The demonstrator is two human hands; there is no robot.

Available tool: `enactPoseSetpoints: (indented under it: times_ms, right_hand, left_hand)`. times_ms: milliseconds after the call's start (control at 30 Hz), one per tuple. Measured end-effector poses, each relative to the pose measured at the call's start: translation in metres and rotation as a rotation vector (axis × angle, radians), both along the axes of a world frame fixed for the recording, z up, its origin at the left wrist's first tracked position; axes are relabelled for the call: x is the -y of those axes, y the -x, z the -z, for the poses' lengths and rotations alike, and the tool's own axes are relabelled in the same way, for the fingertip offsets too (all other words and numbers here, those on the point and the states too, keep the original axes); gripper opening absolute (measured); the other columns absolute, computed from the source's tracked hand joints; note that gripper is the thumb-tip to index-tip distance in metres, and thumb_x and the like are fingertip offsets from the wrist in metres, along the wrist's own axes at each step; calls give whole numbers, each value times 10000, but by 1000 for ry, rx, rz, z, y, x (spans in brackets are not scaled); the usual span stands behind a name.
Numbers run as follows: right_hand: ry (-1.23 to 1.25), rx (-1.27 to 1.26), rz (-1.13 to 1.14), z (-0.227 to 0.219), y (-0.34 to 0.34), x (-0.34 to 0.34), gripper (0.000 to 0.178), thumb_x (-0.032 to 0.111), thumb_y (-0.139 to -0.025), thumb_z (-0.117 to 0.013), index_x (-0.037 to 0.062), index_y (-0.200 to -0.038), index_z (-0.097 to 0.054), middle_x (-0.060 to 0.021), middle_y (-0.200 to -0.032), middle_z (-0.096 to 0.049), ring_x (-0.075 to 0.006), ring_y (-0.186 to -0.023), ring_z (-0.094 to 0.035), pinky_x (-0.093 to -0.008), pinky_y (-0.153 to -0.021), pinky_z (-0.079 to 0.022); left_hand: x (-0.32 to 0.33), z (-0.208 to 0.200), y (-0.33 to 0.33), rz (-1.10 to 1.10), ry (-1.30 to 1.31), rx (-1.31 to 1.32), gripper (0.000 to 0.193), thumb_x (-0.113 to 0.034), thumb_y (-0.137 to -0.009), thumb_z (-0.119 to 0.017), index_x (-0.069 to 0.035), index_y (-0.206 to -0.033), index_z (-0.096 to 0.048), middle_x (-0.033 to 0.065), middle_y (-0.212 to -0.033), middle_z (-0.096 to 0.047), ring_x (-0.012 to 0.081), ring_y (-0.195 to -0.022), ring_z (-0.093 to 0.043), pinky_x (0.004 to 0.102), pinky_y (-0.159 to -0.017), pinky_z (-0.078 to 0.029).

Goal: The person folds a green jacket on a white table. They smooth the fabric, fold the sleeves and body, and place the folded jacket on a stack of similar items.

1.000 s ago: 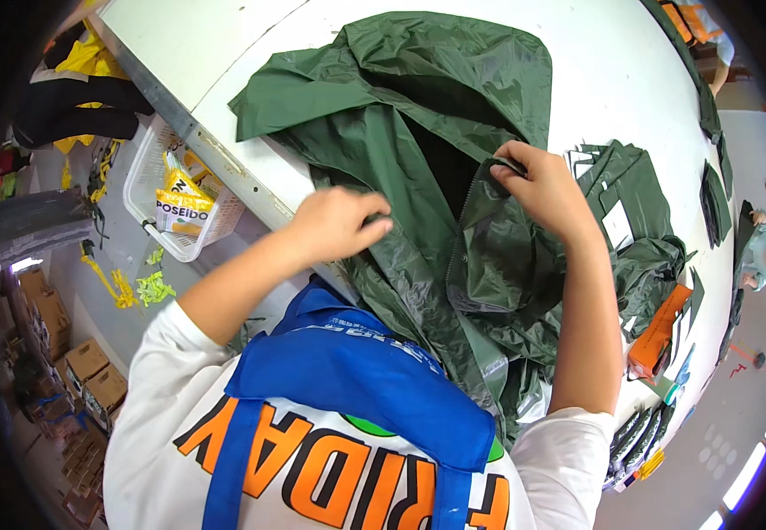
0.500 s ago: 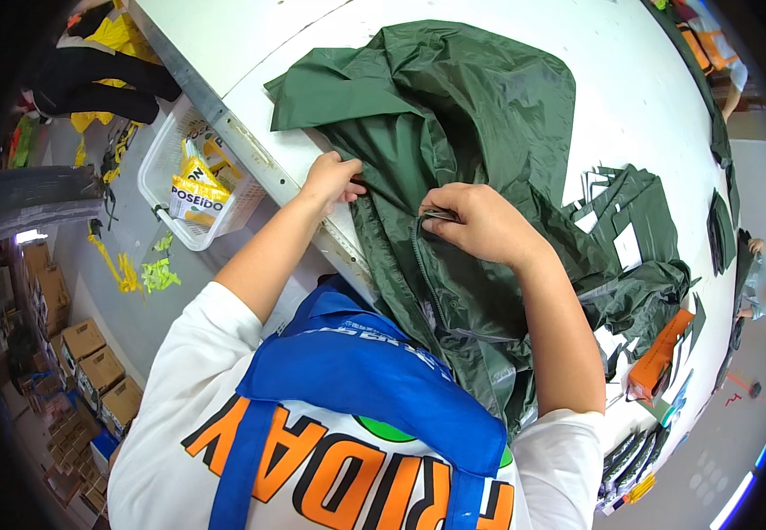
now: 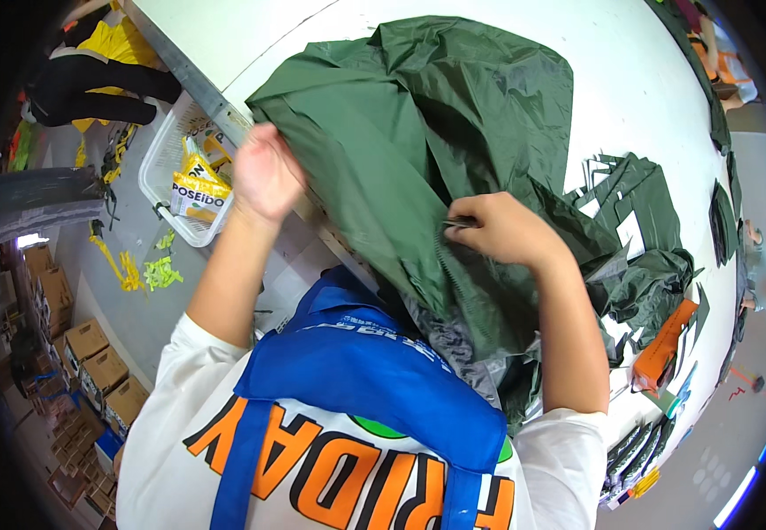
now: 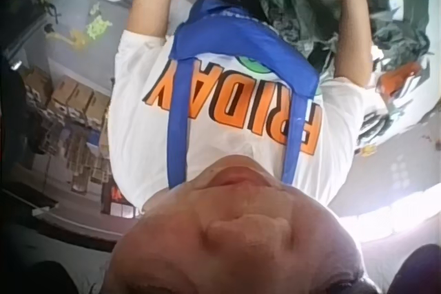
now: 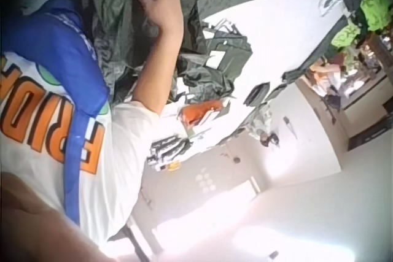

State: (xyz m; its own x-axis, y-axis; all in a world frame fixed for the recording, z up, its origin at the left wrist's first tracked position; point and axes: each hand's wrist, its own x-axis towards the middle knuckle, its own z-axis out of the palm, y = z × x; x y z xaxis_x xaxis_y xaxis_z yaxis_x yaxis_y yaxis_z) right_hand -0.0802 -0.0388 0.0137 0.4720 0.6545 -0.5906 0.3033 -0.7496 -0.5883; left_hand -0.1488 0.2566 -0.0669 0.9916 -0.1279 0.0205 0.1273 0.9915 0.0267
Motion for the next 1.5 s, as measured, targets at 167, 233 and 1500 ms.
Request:
enactPoseSetpoints:
  times_ms: [167, 233, 1500]
  right_hand:
    - [317, 520, 80, -12, -26, 59, 208, 199, -802, -636, 20, -906, -617, -198, -818, -641, -390, -807, -606, -455, -715, -474]
    - [279, 496, 177, -22, -25, 61, 207, 191, -812, -634, 9, -902, -592, -200, -760, -610, -379, -752, -592, -446, -664, -448]
    - [-493, 254, 267, 27, 94, -3, 178, -4, -708, -660, 2, -880, -616, -137, -841, -572, -314, -767, -584, -360, -674, -471]
  left_hand:
    - [-60, 4, -51, -88, -229, 103, 378, -239, -966, -365, 22, -1186, -527, 163, -1194, -600, 301, -1121, -565, 444, -1029, -407]
    - [-34, -2, -41, -167, -430, -294, 408, -313, -955, -435, 4, -1201, -509, 144, -1184, -592, 295, -1095, -570, 445, -1002, -426]
    - [111, -27, 58, -249, -2119, 305, 199, -219, -868, -635, -32, -871, -566, 120, -804, -555, 283, -719, -580, 360, -637, -472]
